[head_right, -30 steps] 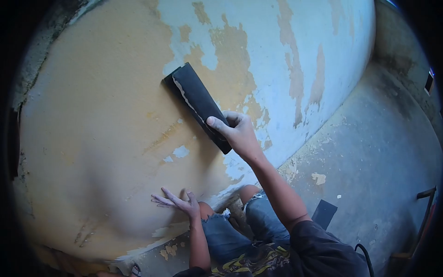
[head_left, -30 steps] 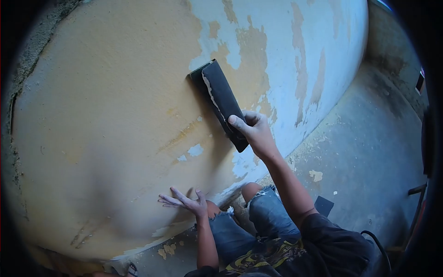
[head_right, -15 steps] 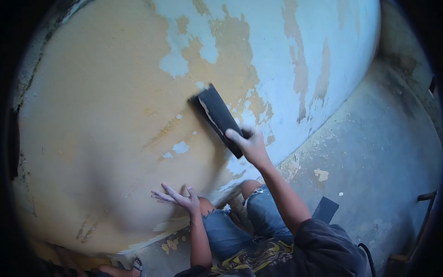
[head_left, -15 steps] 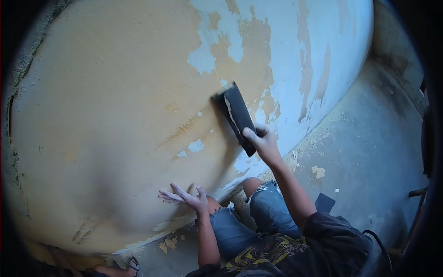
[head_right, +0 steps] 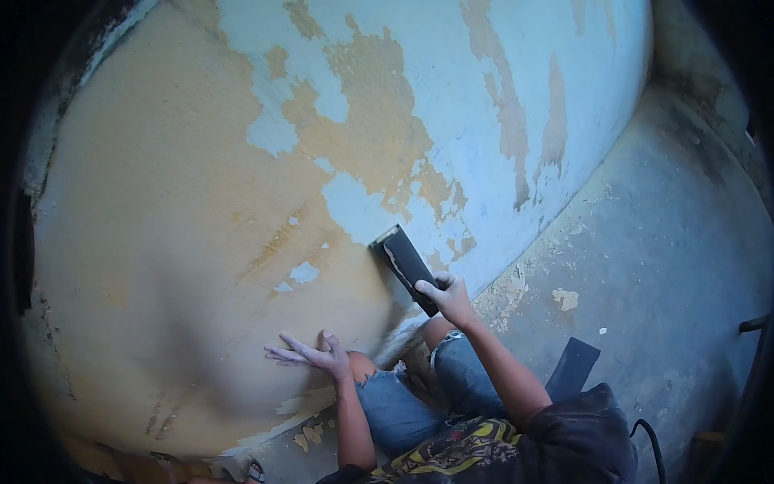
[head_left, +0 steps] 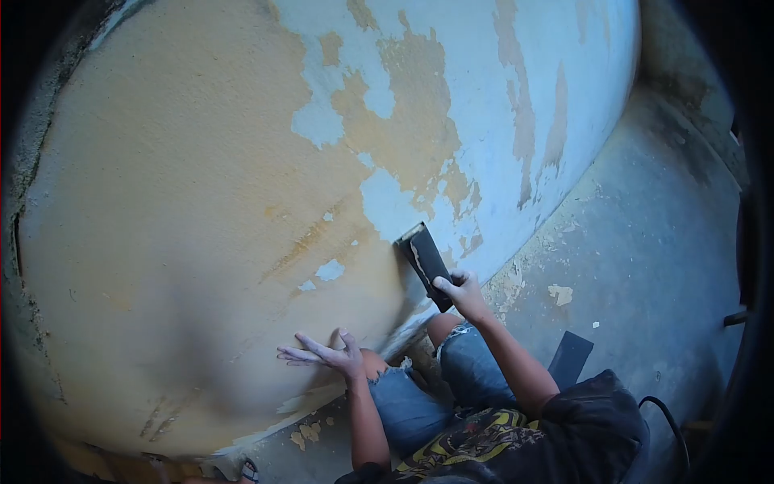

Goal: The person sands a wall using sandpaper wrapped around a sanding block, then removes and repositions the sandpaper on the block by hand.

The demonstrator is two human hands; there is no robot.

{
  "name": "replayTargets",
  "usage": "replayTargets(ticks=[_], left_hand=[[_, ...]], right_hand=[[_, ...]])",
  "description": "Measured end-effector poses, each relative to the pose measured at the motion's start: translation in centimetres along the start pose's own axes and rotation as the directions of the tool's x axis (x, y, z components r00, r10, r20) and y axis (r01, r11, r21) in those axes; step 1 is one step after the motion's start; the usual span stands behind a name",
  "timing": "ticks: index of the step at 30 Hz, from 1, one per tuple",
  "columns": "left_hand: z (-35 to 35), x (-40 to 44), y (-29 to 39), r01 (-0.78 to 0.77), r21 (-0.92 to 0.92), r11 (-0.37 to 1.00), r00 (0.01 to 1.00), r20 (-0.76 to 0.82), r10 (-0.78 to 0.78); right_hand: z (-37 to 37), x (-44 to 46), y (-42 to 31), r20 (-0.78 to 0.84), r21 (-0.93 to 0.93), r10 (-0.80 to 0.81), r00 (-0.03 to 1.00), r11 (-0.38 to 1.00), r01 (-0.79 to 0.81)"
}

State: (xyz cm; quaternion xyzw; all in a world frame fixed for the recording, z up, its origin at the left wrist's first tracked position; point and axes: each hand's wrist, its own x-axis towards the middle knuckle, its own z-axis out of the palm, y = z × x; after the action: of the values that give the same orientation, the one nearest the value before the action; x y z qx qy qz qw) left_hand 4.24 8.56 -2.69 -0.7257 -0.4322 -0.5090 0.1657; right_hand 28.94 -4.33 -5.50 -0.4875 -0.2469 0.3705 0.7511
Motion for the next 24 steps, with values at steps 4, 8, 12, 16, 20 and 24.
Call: replayTargets(ticks=[4,8,12,16,20,24], left_hand=[[-0.4,0.1,0.0,-0.016,-0.069,0.998,0.999,0.042,0.019],[-0.9,-0.2,0.2,0.000,-0.073,0.997,0.997,0.072,0.005],[-0.6,0.0,0.4,0.024,-0.094,0.995,0.999,0.050,-0.019],[0.0,-0.2,0.0,0.027,-0.045,0.999,0.999,0.022,-0.027],[-0.2,0.0,0.3,-0.013,-0.048,0.999,1.000,0.017,0.014],[0.0,0.2,0.5,-0.006,-0.056,0.998,1.000,0.029,0.008]], right_hand=[[-0.8,-0.8,0.6,-0.065,-0.056,0.009,0.998,0.998,-0.013],[2.6,4.1,-10.3,0.035,-0.145,-0.220,0.975,0.964,0.222],[-0.6,1.6,1.2,-0.010,-0.040,-0.057,0.998,0.998,0.056],[-4.1,-1.9,8.5,-0.058,0.007,0.103,0.993,0.995,-0.103],[1.3,3.7,-4.0,0.043,-0.082,-0.206,0.978,0.975,0.209],[1.1,3.1,-1.9,-0.022,-0.096,-0.270,0.963,0.959,0.267]])
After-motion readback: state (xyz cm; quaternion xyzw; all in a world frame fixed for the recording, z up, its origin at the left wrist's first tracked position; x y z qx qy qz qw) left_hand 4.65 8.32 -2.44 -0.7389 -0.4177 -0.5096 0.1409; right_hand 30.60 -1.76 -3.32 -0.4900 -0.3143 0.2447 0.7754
